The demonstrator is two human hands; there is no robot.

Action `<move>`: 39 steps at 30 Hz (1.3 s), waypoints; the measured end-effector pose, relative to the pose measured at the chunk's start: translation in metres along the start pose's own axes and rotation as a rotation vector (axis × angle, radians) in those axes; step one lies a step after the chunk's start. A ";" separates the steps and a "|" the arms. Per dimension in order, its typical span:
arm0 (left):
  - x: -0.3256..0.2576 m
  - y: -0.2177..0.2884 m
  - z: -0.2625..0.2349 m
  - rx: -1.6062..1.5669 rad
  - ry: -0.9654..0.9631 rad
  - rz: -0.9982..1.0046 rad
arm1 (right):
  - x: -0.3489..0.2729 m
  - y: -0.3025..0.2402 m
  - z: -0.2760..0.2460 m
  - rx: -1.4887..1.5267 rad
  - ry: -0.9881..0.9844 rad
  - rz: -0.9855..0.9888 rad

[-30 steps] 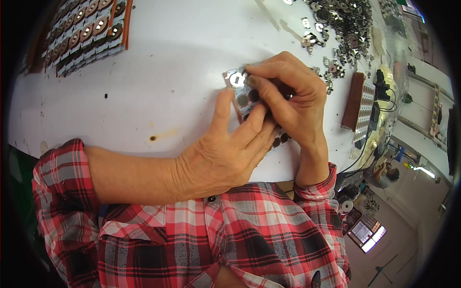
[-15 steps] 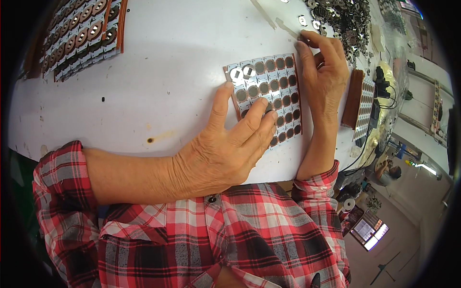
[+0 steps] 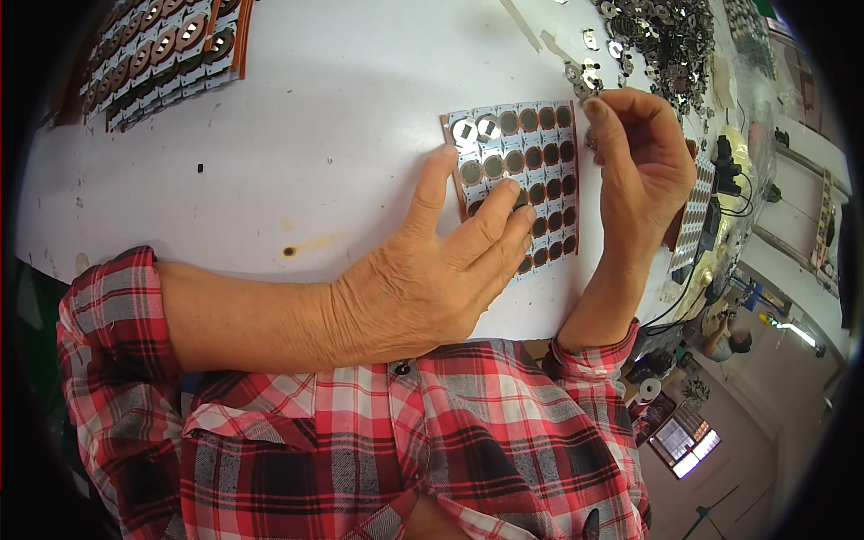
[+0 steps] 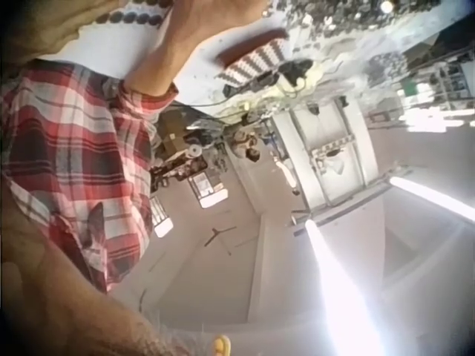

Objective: Manually inserting small metal rings into a grid-like assembly tray on a factory workbench.

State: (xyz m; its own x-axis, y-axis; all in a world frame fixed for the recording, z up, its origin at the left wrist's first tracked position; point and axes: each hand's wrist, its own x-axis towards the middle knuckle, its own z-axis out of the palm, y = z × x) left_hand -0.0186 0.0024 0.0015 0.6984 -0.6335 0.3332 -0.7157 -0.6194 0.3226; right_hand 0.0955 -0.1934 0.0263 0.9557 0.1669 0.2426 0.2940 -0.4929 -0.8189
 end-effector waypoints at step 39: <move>-0.002 0.001 -0.001 0.020 0.003 0.026 | -0.013 -0.006 0.019 0.070 -0.292 0.014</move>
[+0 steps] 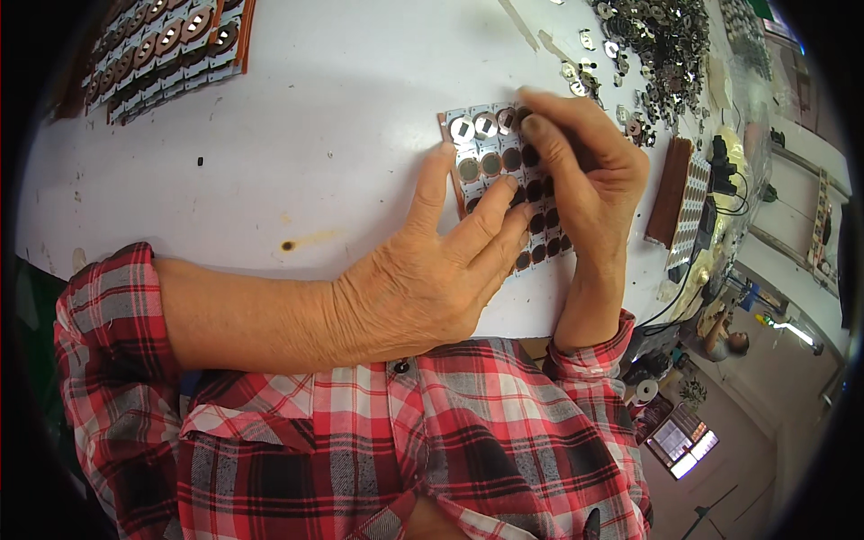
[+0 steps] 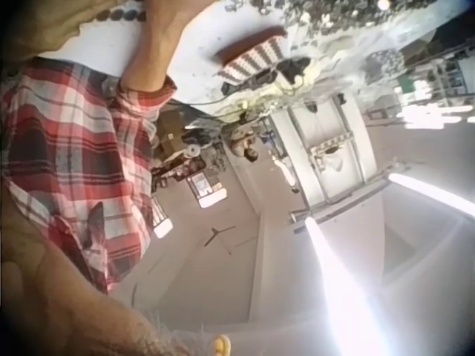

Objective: Manually inserting small metal rings into a grid-like assembly tray on a factory workbench.

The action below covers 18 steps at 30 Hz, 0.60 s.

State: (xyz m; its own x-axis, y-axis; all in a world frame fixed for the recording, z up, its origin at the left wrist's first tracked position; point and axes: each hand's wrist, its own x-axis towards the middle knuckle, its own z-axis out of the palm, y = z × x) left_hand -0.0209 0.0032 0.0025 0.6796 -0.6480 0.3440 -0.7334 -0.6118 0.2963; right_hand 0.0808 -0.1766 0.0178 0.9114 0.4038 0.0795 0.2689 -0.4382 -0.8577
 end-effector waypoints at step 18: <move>0.002 -0.005 0.000 -0.040 -0.023 0.001 | 0.025 0.023 -0.020 -0.542 0.293 -0.151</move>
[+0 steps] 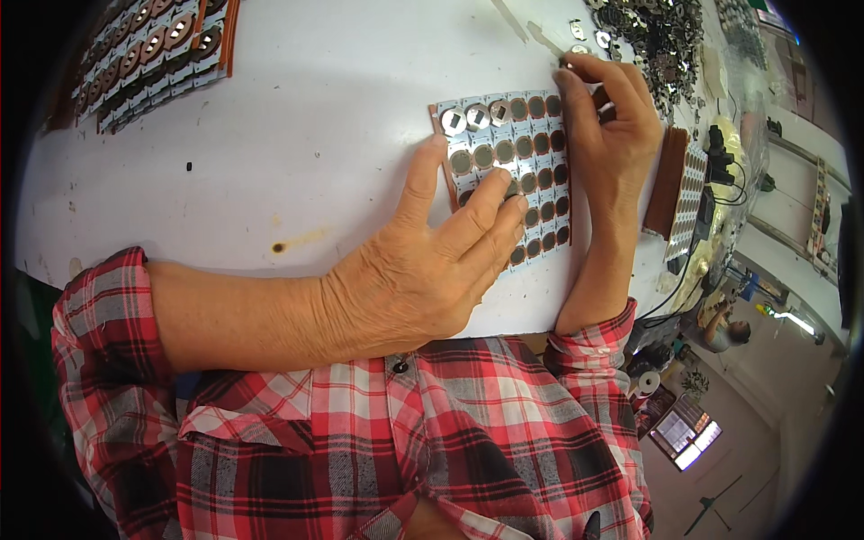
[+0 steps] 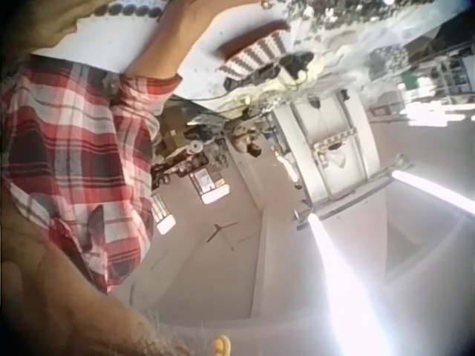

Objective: Manually inserting small metal rings into a grid-like assembly tray on a factory workbench.

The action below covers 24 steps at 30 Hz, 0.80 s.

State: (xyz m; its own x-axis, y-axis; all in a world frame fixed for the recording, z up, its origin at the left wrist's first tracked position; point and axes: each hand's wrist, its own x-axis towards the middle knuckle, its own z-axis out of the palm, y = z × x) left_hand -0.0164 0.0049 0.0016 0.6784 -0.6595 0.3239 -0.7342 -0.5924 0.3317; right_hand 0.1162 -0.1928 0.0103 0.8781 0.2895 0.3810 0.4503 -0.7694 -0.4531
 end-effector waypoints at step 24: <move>0.037 -0.053 -0.021 -1.189 0.429 -0.379 | -0.017 -0.031 -0.021 1.273 -0.264 0.560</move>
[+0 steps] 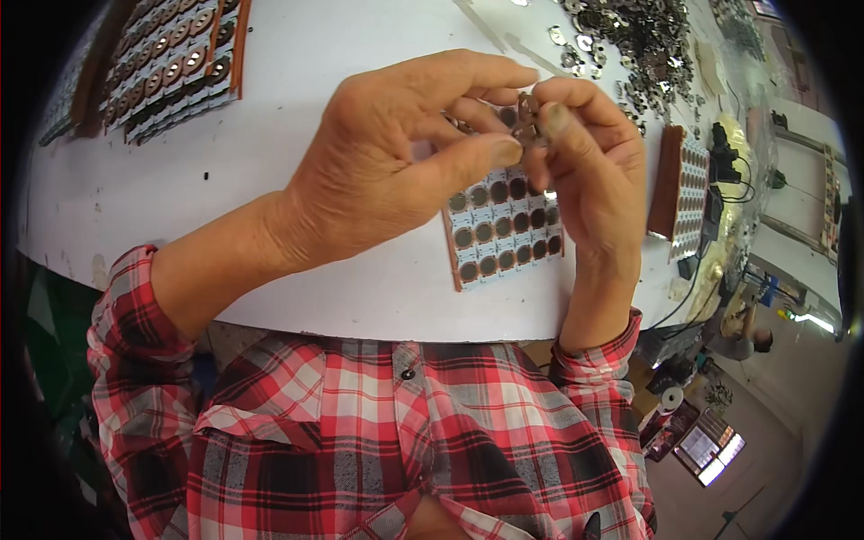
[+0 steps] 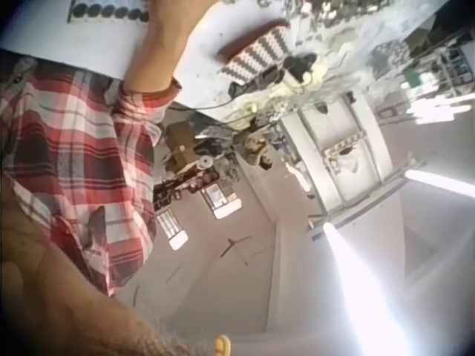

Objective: Manually inserting small metal rings into a grid-like assembly tray on a factory workbench.

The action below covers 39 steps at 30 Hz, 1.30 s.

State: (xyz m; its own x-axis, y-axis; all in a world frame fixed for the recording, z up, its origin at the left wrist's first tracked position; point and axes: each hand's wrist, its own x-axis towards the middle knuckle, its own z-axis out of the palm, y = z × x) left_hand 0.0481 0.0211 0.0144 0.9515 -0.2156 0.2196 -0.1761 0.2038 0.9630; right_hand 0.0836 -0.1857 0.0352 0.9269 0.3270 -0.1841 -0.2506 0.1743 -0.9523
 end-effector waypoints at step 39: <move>0.003 0.006 -0.023 -0.305 0.130 -0.399 | -0.007 0.017 0.026 -0.583 -0.004 -0.363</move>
State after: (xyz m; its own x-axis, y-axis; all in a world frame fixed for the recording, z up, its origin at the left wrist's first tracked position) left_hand 0.0555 0.0441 0.0171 0.9564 -0.2171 -0.1951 0.2699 0.4032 0.8744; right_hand 0.0658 -0.1605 0.0261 0.9225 0.3461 0.1710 0.2677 -0.2542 -0.9294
